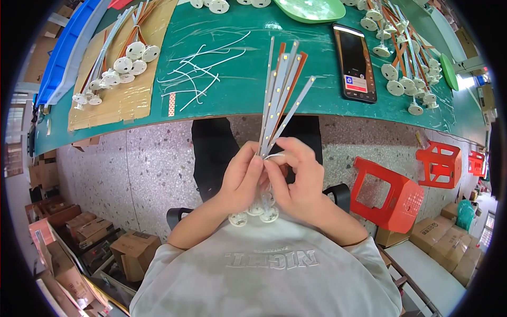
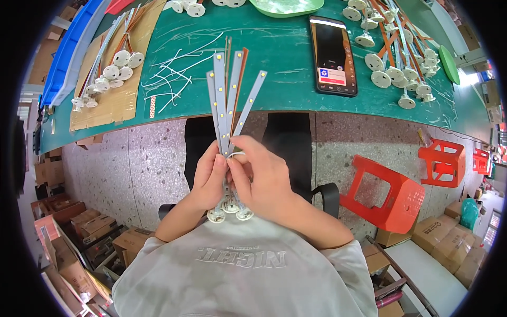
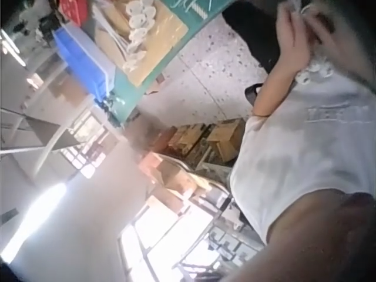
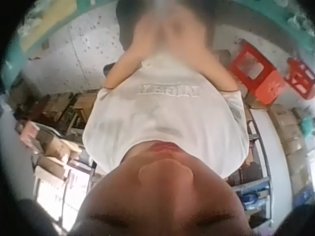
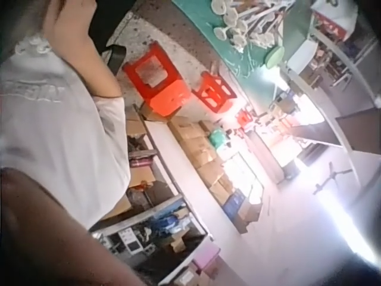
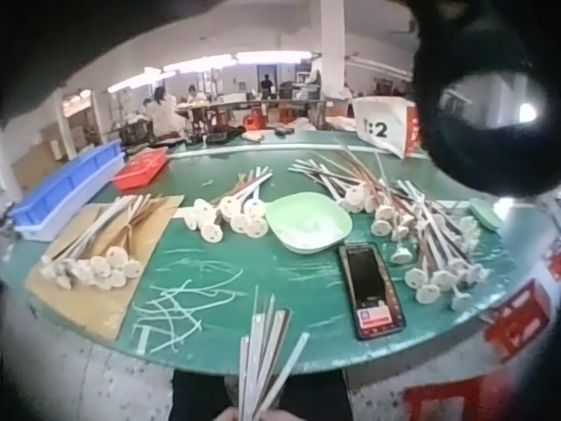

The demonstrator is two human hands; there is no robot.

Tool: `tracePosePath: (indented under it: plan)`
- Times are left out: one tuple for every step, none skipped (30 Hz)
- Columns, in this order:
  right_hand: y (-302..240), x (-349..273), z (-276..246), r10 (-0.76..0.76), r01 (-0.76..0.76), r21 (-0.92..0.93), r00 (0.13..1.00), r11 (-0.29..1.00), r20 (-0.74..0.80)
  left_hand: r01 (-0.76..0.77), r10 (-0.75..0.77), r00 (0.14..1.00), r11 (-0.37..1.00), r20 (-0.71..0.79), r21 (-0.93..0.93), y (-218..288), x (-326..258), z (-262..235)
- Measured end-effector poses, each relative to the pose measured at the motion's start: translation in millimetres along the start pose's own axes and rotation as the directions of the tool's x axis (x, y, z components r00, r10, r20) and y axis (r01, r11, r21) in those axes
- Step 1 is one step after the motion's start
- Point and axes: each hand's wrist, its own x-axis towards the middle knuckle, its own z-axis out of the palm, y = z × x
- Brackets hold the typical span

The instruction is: Assembling and bundling LED strips into plastic bases and securing them with wire ties.

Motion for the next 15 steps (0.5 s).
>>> tracePosePath:
  plan:
    - [1.8,-0.7,2.9,-0.071,0.069,-0.063,0.997,0.996,-0.017,-0.014,0.014,1.000,0.999,-0.006,0.039,2.6,0.9,1.1]
    - [3.0,-1.0,4.8,-0.142,0.137,-0.127,0.989,0.982,-0.030,-0.008,0.008,1.000,0.999,-0.009,0.040,4.2,1.0,1.6]
    - [2.3,0.5,3.0,-0.139,0.134,-0.125,0.990,0.983,-0.030,0.015,-0.016,1.000,0.999,-0.017,-0.051,5.3,1.5,2.2]
    - [0.1,3.0,-1.8,-0.104,0.103,-0.081,0.995,0.991,-0.009,0.037,-0.040,0.999,0.989,-0.022,-0.141,5.7,2.0,2.0]
    - [-1.0,4.3,-6.0,-0.071,0.071,-0.038,0.997,0.997,0.013,0.039,-0.043,0.999,0.989,-0.023,-0.141,5.9,2.3,-1.0]
    - [0.0,4.1,-7.7,-0.028,0.028,-0.022,0.999,0.999,-0.035,0.076,-0.071,0.997,0.984,0.040,-0.160,6.8,1.7,-6.8]
    - [1.9,6.6,-10.4,-0.028,0.027,-0.017,0.999,0.999,-0.035,0.114,-0.097,0.990,0.978,0.104,-0.176,7.4,1.0,-10.4]
    - [4.3,11.4,-13.7,-0.030,0.032,-0.063,0.999,0.998,0.031,0.157,-0.133,0.983,0.968,0.131,-0.196,10.0,0.4,-10.1]
    - [3.5,14.8,-15.7,-0.027,0.038,-0.111,0.995,0.993,0.098,0.157,-0.134,0.982,0.968,0.130,-0.195,9.3,-0.9,-11.7]
    - [-3.5,18.8,-16.5,0.025,-0.016,-0.064,0.990,0.998,0.138,0.179,-0.140,0.973,0.960,0.183,-0.215,7.7,-2.3,-14.2]
    - [-0.6,18.5,-15.1,0.025,-0.016,-0.062,0.990,0.998,0.139,0.200,-0.145,0.961,0.951,0.235,-0.234,7.1,-3.4,-15.9]
    - [5.3,17.3,-14.0,0.006,-0.012,0.035,0.988,0.999,0.153,0.201,-0.130,0.957,0.942,0.261,-0.268,15.3,-1.8,-12.3]
    - [10.9,15.4,-12.8,-0.013,-0.009,0.131,0.986,0.991,0.166,0.201,-0.129,0.956,0.942,0.262,-0.267,14.5,-2.4,-12.9]
    - [15.6,11.2,-11.6,-0.014,-0.008,0.131,0.986,0.991,0.166,0.213,-0.110,0.946,0.919,0.303,-0.332,12.5,-4.0,-13.8]
    - [19.9,7.4,-10.0,0.020,-0.067,0.253,0.982,0.965,0.186,0.225,-0.087,0.937,0.891,0.339,-0.393,11.0,-5.2,-14.9]
